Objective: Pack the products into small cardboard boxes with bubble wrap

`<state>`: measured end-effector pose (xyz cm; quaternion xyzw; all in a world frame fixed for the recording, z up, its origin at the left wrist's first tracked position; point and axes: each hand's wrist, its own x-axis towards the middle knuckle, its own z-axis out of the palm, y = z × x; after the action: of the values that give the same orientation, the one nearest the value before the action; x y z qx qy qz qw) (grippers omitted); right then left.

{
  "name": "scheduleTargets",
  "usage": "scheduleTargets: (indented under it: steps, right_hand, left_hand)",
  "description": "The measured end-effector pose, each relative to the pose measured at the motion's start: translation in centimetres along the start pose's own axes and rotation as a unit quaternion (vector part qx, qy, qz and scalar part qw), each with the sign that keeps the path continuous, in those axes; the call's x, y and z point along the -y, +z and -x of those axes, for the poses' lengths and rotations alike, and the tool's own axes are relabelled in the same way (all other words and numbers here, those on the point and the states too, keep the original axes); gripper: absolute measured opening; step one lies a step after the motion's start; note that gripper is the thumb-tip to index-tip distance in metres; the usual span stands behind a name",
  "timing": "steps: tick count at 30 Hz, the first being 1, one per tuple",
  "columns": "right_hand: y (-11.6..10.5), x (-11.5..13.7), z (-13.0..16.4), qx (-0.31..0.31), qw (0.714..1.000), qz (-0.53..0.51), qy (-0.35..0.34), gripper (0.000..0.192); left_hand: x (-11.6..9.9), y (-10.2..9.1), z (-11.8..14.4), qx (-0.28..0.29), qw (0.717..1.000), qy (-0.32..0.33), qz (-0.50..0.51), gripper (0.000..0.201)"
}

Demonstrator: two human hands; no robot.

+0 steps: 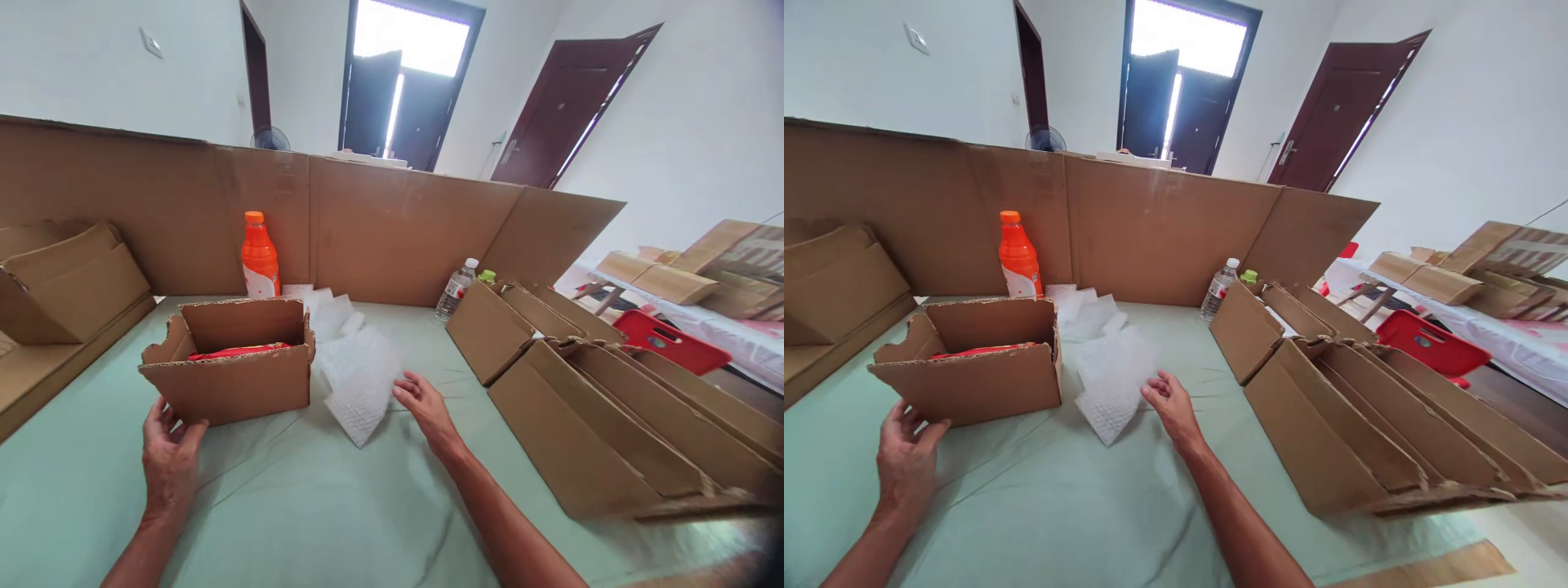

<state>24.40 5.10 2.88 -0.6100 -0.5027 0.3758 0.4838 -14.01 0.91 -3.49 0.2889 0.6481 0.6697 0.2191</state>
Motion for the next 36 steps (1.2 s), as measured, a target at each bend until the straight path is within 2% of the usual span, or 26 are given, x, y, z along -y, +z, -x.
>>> scheduleTargets:
  steps: [2, 4, 8, 12, 15, 18, 21, 24, 26, 27, 29, 30, 31, 33, 34, 36]
  right_hand:
    - [1.1, 0.5, -1.8, 0.021, 0.999, -0.029, 0.017, 0.061]
    - [1.2, 1.6, -3.1, 0.028, 0.999, -0.036, 0.005, 0.057]
    - [-1.3, 2.7, -2.4, 0.007, 1.000, -0.015, -0.016, 0.053]
    - [-2.9, 0.6, -0.1, 0.009, 0.998, 0.055, 0.020, 0.055]
    - [-1.9, -1.4, 0.3, 0.040, 0.994, 0.096, 0.015, 0.049]
    - [-1.0, -1.6, -0.8, 0.059, 0.989, 0.136, -0.027, 0.037]
    - [-2.0, 1.0, -1.8, 0.039, 0.979, 0.183, -0.083, 0.036]
    - [-4.5, 6.1, -1.0, -0.005, 0.964, 0.219, -0.154, 0.029]
    - [-6.1, 10.0, 0.8, -0.073, 0.927, 0.263, -0.256, 0.024]
    - [-6.7, 11.6, 1.9, -0.121, 0.890, 0.298, -0.322, 0.021]
    - [-7.1, 13.5, 4.2, -0.212, 0.783, 0.378, -0.446, 0.018]
    - [-6.9, 13.6, 5.1, -0.233, 0.731, 0.417, -0.487, 0.018]
    - [-6.6, 12.9, 5.8, -0.231, 0.696, 0.453, -0.506, 0.019]
    - [-5.6, 9.7, 6.5, -0.177, 0.665, 0.520, -0.505, 0.021]
    - [-5.1, 7.6, 6.6, -0.137, 0.664, 0.549, -0.488, 0.021]
    - [-4.4, 3.2, 6.7, -0.063, 0.680, 0.584, -0.438, 0.017]
  left_hand:
    - [-0.1, 0.1, 0.1, -0.001, 1.000, -0.005, -0.016, 0.090]
    - [-0.2, 0.2, 0.2, 0.002, 1.000, -0.009, -0.015, 0.089]
    - [0.3, 0.2, -0.3, -0.007, 0.998, -0.025, 0.049, 0.091]
    - [0.8, 0.4, -1.0, -0.021, 0.996, -0.046, 0.078, 0.091]
    - [0.9, 0.5, -1.1, -0.012, 0.995, -0.051, 0.081, 0.085]
    - [0.8, 0.5, -0.9, -0.012, 0.995, -0.051, 0.085, 0.083]
    - [0.5, 0.3, -0.8, -0.021, 0.994, -0.058, 0.094, 0.081]
    - [0.1, 0.2, -0.8, -0.027, 0.992, -0.068, 0.098, 0.076]
    - [0.0, 0.2, -0.8, -0.027, 0.992, -0.075, 0.099, 0.074]
    - [-0.1, 0.2, -0.8, -0.026, 0.992, -0.077, 0.099, 0.073]
    - [-0.2, 0.2, -0.8, -0.025, 0.991, -0.082, 0.101, 0.071]
    - [-0.2, 0.2, -0.8, -0.026, 0.991, -0.084, 0.102, 0.071]
    - [-0.2, 0.2, -0.9, -0.026, 0.991, -0.085, 0.104, 0.070]
    - [-0.1, 0.2, -0.9, -0.027, 0.990, -0.085, 0.109, 0.070]
    - [0.0, 0.3, -0.9, -0.028, 0.990, -0.083, 0.111, 0.071]
    - [0.3, 0.3, -1.0, -0.027, 0.990, -0.078, 0.115, 0.072]
